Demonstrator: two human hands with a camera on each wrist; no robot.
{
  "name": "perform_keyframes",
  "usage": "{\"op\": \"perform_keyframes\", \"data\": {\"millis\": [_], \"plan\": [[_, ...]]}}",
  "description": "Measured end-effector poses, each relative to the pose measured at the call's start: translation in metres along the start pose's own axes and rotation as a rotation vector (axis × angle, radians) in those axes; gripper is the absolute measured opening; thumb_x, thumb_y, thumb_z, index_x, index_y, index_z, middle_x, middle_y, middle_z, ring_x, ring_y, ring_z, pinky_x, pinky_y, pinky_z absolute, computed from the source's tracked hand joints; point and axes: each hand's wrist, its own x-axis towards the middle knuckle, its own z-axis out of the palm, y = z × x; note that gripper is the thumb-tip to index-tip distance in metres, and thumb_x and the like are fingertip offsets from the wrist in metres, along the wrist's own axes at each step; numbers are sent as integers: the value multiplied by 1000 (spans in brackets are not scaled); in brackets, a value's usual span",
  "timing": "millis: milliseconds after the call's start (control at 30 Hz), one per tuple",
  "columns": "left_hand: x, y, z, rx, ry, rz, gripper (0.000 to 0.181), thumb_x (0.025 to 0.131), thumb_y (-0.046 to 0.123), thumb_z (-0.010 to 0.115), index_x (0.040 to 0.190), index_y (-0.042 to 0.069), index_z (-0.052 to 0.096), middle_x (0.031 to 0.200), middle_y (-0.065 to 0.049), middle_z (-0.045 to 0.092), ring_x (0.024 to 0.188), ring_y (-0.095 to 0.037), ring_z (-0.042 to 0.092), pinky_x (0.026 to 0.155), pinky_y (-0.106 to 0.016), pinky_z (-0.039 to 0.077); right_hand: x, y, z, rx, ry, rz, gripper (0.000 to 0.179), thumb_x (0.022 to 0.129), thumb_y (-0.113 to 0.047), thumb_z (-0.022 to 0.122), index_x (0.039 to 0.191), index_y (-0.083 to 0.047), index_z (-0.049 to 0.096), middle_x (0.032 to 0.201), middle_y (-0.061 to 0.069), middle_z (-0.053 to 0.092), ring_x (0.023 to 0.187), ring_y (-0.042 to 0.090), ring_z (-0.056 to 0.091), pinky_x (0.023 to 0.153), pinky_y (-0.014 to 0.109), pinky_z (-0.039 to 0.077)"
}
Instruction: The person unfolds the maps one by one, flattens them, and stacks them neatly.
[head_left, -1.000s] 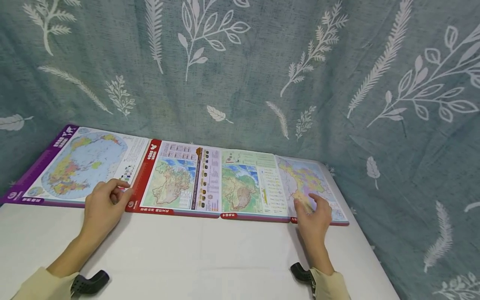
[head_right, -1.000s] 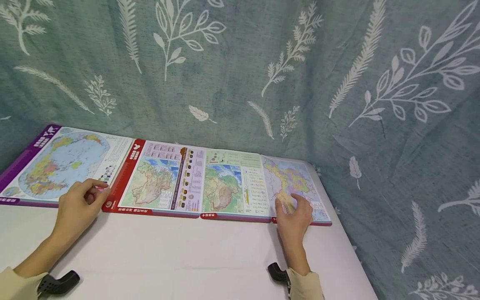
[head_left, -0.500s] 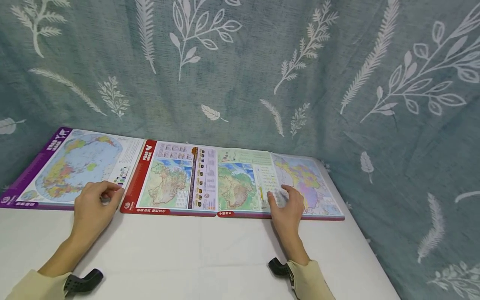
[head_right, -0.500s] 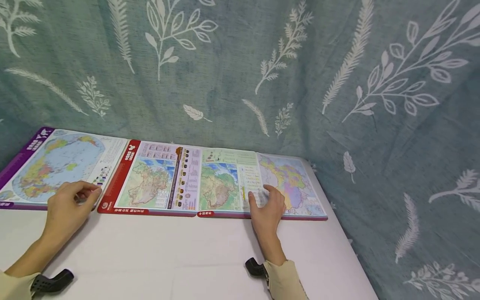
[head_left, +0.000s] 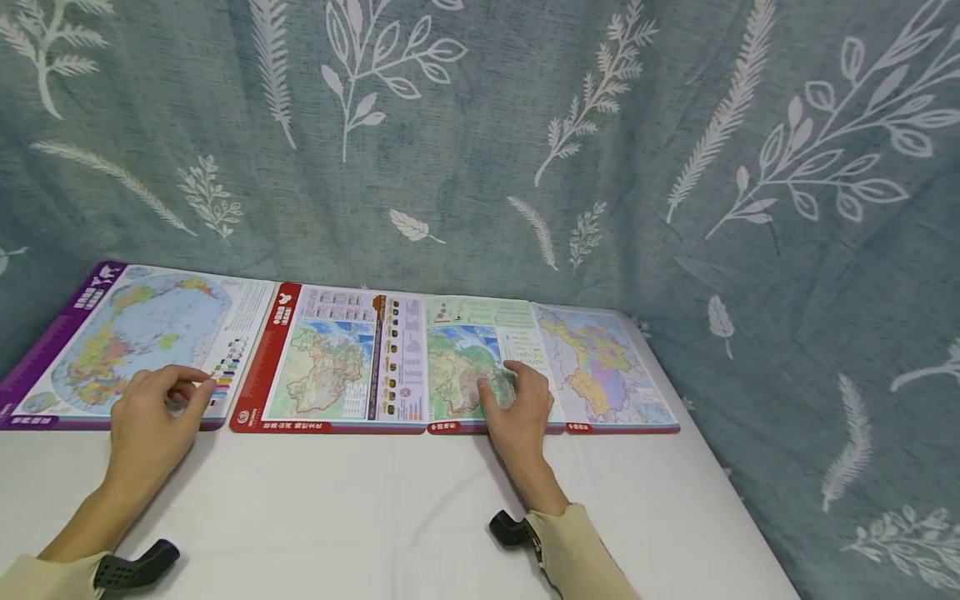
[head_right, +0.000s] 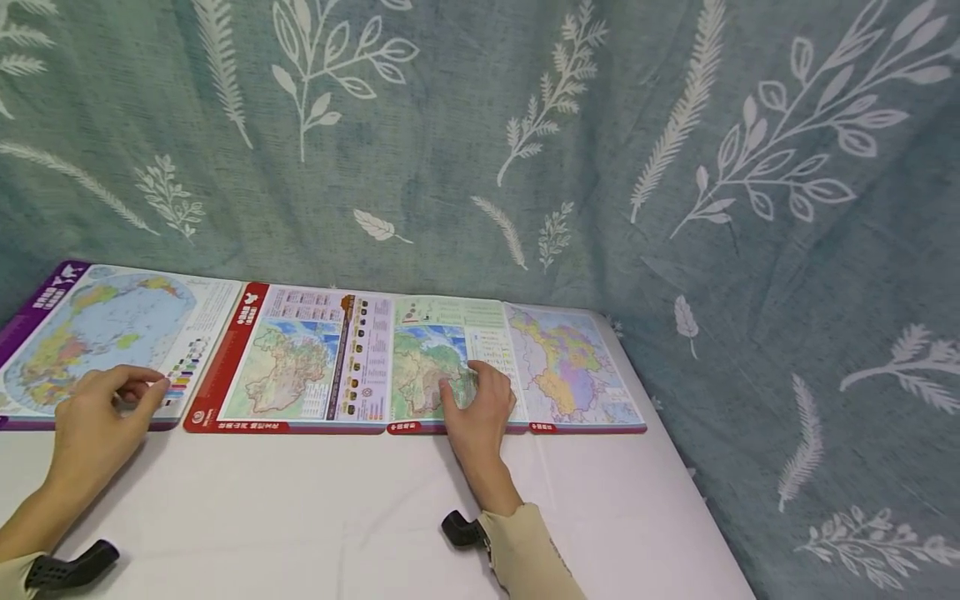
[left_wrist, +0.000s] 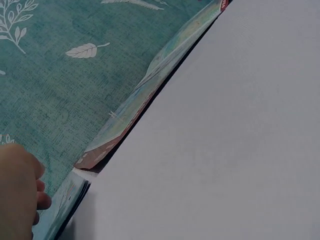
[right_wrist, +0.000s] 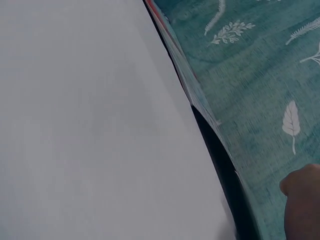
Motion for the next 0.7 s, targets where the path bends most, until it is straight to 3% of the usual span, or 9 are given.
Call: {"op": "perform_keyframes", "data": {"millis": [200, 467, 700], "plan": [[5, -12, -7, 27, 1, -18, 15, 91, 8, 75, 100, -3, 71, 78, -17, 63, 84, -25, 41, 78, -41, 26, -4, -23, 19, 15, -20, -42, 47, 88, -25, 84, 125, 0, 67, 122, 14, 70, 118, 33, 58, 99, 53, 37], [11, -28, -19, 88, 19, -36, 19, 91, 9, 72, 97, -8, 69, 81, -24, 64, 92, -35, 42, 87, -52, 27, -12, -58, 44, 16, -51, -101, 49, 86, -28, 85, 124, -3, 68, 120, 10, 70, 114, 29, 61, 94, 49, 40], [17, -39, -29, 119, 46, -35, 22, 89, 10, 71, 98, -10, 67, 80, -29, 65, 91, -39, 43, 83, -51, 27, -23, -96, 68, 29, -86, -154, 47, 85, -31, 84, 122, -6, 68, 115, 8, 71, 109, 25, 62, 90, 43, 43]]}}
